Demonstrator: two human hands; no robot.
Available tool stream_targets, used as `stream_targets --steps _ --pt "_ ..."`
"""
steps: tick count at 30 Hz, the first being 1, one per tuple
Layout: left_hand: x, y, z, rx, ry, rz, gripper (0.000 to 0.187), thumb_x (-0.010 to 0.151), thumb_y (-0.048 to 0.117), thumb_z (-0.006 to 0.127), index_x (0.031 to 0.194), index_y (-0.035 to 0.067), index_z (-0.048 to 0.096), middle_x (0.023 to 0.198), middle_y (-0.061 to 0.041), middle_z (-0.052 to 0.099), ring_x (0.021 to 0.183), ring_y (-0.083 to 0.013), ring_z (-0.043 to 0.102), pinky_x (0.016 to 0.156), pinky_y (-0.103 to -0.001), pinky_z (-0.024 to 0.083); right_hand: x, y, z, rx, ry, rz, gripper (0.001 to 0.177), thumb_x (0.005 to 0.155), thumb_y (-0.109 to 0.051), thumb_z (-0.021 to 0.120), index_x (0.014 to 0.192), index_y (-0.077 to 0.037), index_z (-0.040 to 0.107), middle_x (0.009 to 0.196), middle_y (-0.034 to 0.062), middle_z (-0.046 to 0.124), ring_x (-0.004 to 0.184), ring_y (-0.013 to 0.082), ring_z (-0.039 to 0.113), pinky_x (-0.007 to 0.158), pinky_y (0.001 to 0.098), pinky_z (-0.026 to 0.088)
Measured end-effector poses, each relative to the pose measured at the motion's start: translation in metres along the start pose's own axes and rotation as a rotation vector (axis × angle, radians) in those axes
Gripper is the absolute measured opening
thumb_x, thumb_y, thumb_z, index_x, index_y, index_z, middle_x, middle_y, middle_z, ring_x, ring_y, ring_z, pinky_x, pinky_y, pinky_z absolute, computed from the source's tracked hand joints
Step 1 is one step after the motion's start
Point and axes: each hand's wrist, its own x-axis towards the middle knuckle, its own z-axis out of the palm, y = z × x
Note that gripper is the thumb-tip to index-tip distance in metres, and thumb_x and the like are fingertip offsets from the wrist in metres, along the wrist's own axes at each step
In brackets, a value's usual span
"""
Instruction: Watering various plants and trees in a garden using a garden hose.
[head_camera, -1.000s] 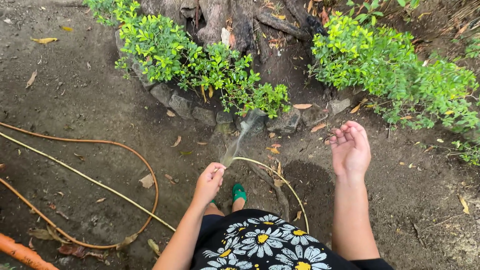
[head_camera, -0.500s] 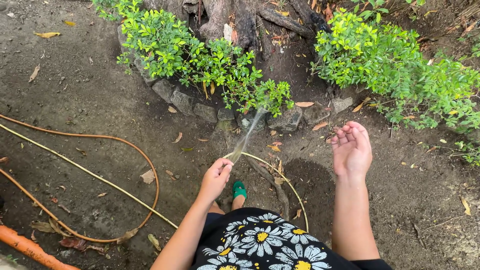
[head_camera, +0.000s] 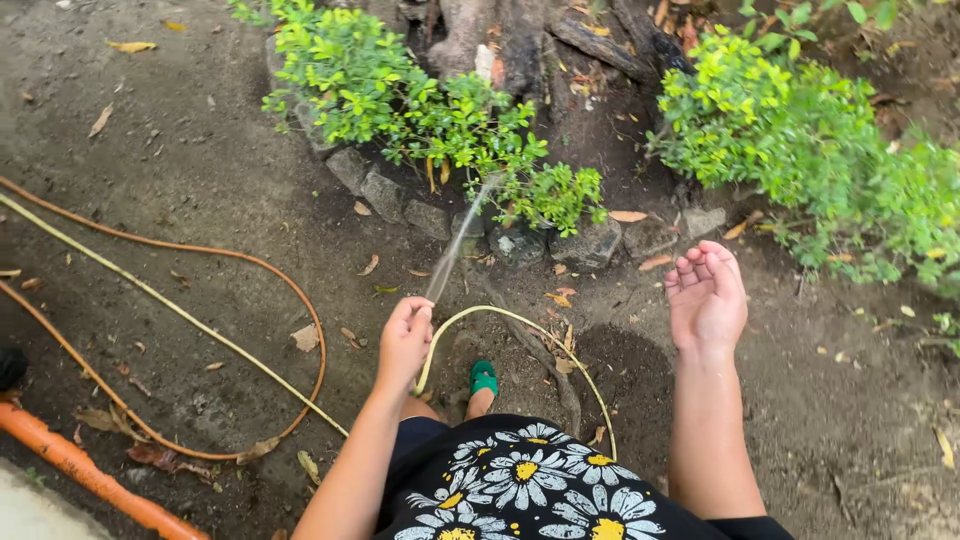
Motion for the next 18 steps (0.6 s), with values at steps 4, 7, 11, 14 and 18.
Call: stream_targets --steps 4,7,11,14,18 --pt "-0.004 0.009 -0.017 -0.112 -0.016 0.005 0.012 0.103 0.02 0.056 0.111 0.015 0.063 0.065 0.004 0.05 0.042 -0.0021 0.033 0.036 -0.021 0.023 0.008 0.01 0.01 -0.002 -0.043 0.016 0.014 0.103 -0.017 0.056 0.115 -0.012 0.06 0.101 -0.0004 0.062 0.095 0.0144 0.058 0.086 0.0336 0.049" --pt "-0.006 0.004 -0.031 -0.107 -0.033 -0.06 0.012 0.102 0.02 0.056 0.111 0.016 0.063 0.064 0.003 0.051 0.04 -0.0028 0.033 0.035 -0.022 0.021 0.01 0.02 0.021 0.006 -0.08 0.008 0.015 0.104 -0.018 0.056 0.116 -0.012 0.06 0.103 0.0001 0.062 0.096 0.0145 0.059 0.088 0.0334 0.049" --pt "-0.003 -0.004 -0.054 -0.088 -0.08 -0.146 0.011 0.102 0.02 0.056 0.109 0.015 0.063 0.063 0.002 0.05 0.039 -0.0038 0.032 0.034 -0.023 0.02 0.007 0.034 0.043 -0.011 -0.101 0.038 0.015 0.103 -0.018 0.056 0.116 -0.012 0.06 0.102 -0.0005 0.062 0.095 0.0143 0.059 0.087 0.0341 0.049" --pt "0.002 0.002 -0.082 -0.087 -0.012 -0.143 0.01 0.102 0.021 0.057 0.109 0.015 0.062 0.063 0.002 0.05 0.04 -0.0039 0.031 0.034 -0.023 0.021 -0.001 0.043 0.065 -0.044 -0.095 0.037 0.016 0.103 -0.018 0.056 0.116 -0.011 0.061 0.102 -0.0004 0.062 0.095 0.0142 0.059 0.086 0.0337 0.049" --pt "0.019 0.015 -0.135 -0.198 0.058 -0.104 0.01 0.102 0.022 0.056 0.109 0.017 0.061 0.063 0.003 0.047 0.04 -0.0042 0.032 0.035 -0.023 0.021 -0.011 0.058 0.099 -0.036 -0.079 0.028 0.015 0.103 -0.018 0.056 0.116 -0.011 0.061 0.102 -0.0003 0.062 0.095 0.014 0.059 0.086 0.0334 0.049"
